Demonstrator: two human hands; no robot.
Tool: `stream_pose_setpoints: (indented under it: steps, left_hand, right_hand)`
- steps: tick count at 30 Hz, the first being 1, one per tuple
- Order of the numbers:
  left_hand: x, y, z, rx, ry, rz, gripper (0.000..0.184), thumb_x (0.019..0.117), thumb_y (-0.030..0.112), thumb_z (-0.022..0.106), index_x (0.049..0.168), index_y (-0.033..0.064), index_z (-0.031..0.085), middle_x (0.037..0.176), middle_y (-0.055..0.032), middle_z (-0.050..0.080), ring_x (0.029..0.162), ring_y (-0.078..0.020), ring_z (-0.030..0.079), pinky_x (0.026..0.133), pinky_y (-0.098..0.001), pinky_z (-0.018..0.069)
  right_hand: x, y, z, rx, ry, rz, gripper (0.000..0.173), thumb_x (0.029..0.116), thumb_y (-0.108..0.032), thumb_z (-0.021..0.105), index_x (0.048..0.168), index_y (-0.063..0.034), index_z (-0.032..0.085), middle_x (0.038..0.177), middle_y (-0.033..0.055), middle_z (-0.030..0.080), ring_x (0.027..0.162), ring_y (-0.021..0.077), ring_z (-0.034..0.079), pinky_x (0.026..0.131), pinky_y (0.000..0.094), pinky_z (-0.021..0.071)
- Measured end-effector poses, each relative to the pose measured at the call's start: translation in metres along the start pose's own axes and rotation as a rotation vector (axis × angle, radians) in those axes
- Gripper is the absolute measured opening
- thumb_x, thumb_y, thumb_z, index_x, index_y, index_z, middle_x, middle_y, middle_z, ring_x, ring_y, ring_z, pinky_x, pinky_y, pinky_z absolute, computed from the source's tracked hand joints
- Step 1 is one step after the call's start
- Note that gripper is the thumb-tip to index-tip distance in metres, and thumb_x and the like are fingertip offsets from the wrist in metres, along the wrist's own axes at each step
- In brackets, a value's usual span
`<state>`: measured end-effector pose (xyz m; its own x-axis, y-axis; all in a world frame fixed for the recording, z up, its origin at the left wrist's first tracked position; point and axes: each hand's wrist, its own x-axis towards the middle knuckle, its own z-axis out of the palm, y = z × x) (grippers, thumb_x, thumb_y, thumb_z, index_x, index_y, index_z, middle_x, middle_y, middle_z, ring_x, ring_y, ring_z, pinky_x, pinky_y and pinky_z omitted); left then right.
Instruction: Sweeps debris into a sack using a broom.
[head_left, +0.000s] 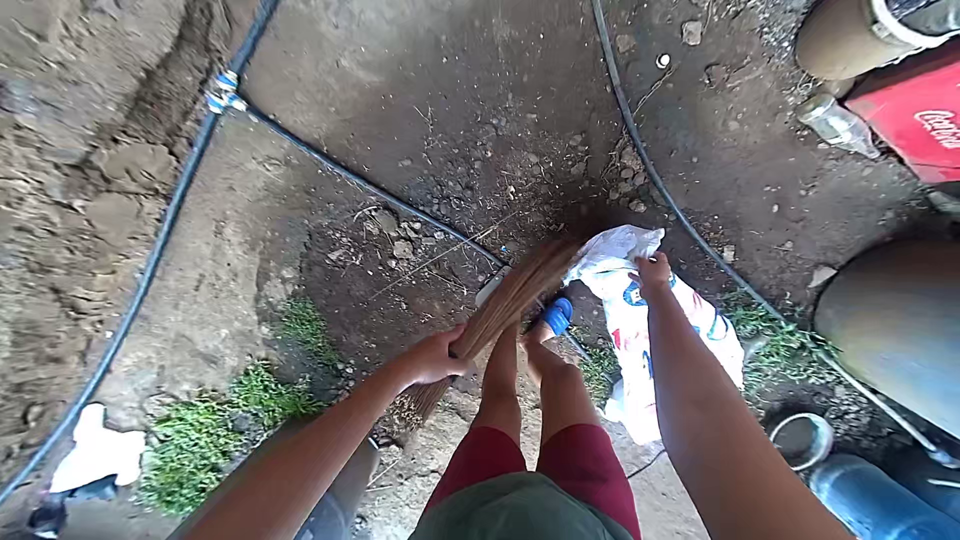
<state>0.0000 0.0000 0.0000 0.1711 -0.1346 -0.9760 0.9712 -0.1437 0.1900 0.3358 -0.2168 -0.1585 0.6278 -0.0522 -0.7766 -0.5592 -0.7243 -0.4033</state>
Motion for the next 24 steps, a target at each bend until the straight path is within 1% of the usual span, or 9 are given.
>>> stream_pose_setpoints:
  steps: [2,6,9,11,14,17,21,23,24]
  left_hand:
    - [-0.003,-0.011,-0.001,-0.024,0.030,-0.010,0.091,0.0953,0.021,0.073,0.166,0.0182,0.015,0.156,-0.0210,0.045,0.140,-0.0357,0.049,0.115,-0.0561,0.0380]
    - [-0.072,-0.037,0.008,-0.134,0.073,-0.049,0.095,0.0905,0.021,0.078,0.165,0.0268,0.019,0.146,-0.0214,0.055,0.128,-0.0357,0.059,0.107,-0.0569,0.0461]
    - [-0.109,-0.045,0.015,-0.126,0.114,-0.063,0.099,0.0881,0.022,0.077,0.166,0.0283,0.016,0.144,-0.0202,0.057,0.124,-0.0329,0.062,0.104,-0.0534,0.0474]
    - [-0.108,-0.046,0.009,-0.109,0.111,-0.044,0.098,0.0882,0.021,0.076,0.165,0.0286,0.016,0.144,-0.0203,0.057,0.125,-0.0334,0.061,0.104,-0.0538,0.0472]
    - [-0.062,-0.030,-0.016,0.020,0.055,0.013,0.094,0.0920,0.020,0.076,0.165,0.0325,0.017,0.145,-0.0231,0.055,0.129,-0.0398,0.058,0.106,-0.0614,0.0444]
    - [0.022,-0.005,-0.044,0.216,0.030,0.089,0.089,0.0943,0.017,0.073,0.165,0.0318,0.021,0.142,-0.0259,0.056,0.128,-0.0450,0.057,0.105,-0.0662,0.0423]
    - [0.107,0.008,-0.064,0.287,0.199,0.076,0.088,0.0938,0.019,0.075,0.164,0.0300,0.024,0.129,-0.0310,0.062,0.121,-0.0500,0.059,0.101,-0.0691,0.0428]
    - [0.118,-0.003,-0.071,0.300,0.248,0.058,0.092,0.0939,0.021,0.075,0.165,0.0311,0.019,0.133,-0.0294,0.062,0.122,-0.0493,0.060,0.101,-0.0685,0.0436]
    - [0.116,-0.010,-0.071,0.299,0.259,0.062,0.093,0.0934,0.021,0.076,0.165,0.0311,0.019,0.133,-0.0282,0.062,0.123,-0.0481,0.059,0.102,-0.0679,0.0439]
  right_hand:
    - [0.002,0.003,0.003,-0.038,-0.022,0.023,0.050,0.1062,-0.005,0.050,0.152,0.0025,0.033,0.140,0.0330,0.050,0.113,0.0394,0.063,0.090,0.0492,0.0551]
    - [0.004,0.011,0.009,-0.129,-0.071,0.069,0.050,0.1068,-0.006,0.048,0.154,0.0014,0.031,0.140,0.0337,0.050,0.112,0.0404,0.064,0.089,0.0494,0.0557]
    - [0.008,0.014,0.020,-0.224,-0.046,0.033,0.051,0.1063,-0.009,0.050,0.153,0.0020,0.033,0.137,0.0337,0.054,0.115,0.0424,0.064,0.094,0.0523,0.0545]
    - [0.004,0.014,0.027,-0.267,-0.012,-0.008,0.052,0.1060,-0.008,0.049,0.154,0.0025,0.032,0.137,0.0342,0.055,0.120,0.0445,0.061,0.098,0.0552,0.0514]
    - [0.002,0.014,0.030,-0.227,0.048,-0.052,0.054,0.1048,-0.005,0.049,0.154,0.0021,0.030,0.137,0.0339,0.054,0.119,0.0441,0.061,0.098,0.0551,0.0510]
    - [0.008,0.017,0.029,-0.107,0.082,-0.038,0.055,0.1064,-0.008,0.048,0.156,-0.0010,0.027,0.138,0.0335,0.053,0.118,0.0422,0.061,0.096,0.0538,0.0513]
    - [0.021,0.002,0.022,0.008,0.070,0.038,0.054,0.1098,-0.034,0.049,0.150,0.0001,0.040,0.137,0.0308,0.054,0.112,0.0378,0.062,0.093,0.0502,0.0519]
    - [0.028,-0.003,0.018,0.069,0.094,0.008,0.052,0.1072,-0.033,0.054,0.144,0.0024,0.047,0.133,0.0275,0.057,0.111,0.0340,0.061,0.093,0.0487,0.0515]
    - [0.028,-0.006,0.017,0.110,0.087,-0.017,0.052,0.1058,-0.031,0.058,0.145,0.0019,0.047,0.134,0.0263,0.058,0.116,0.0338,0.061,0.096,0.0499,0.0511]
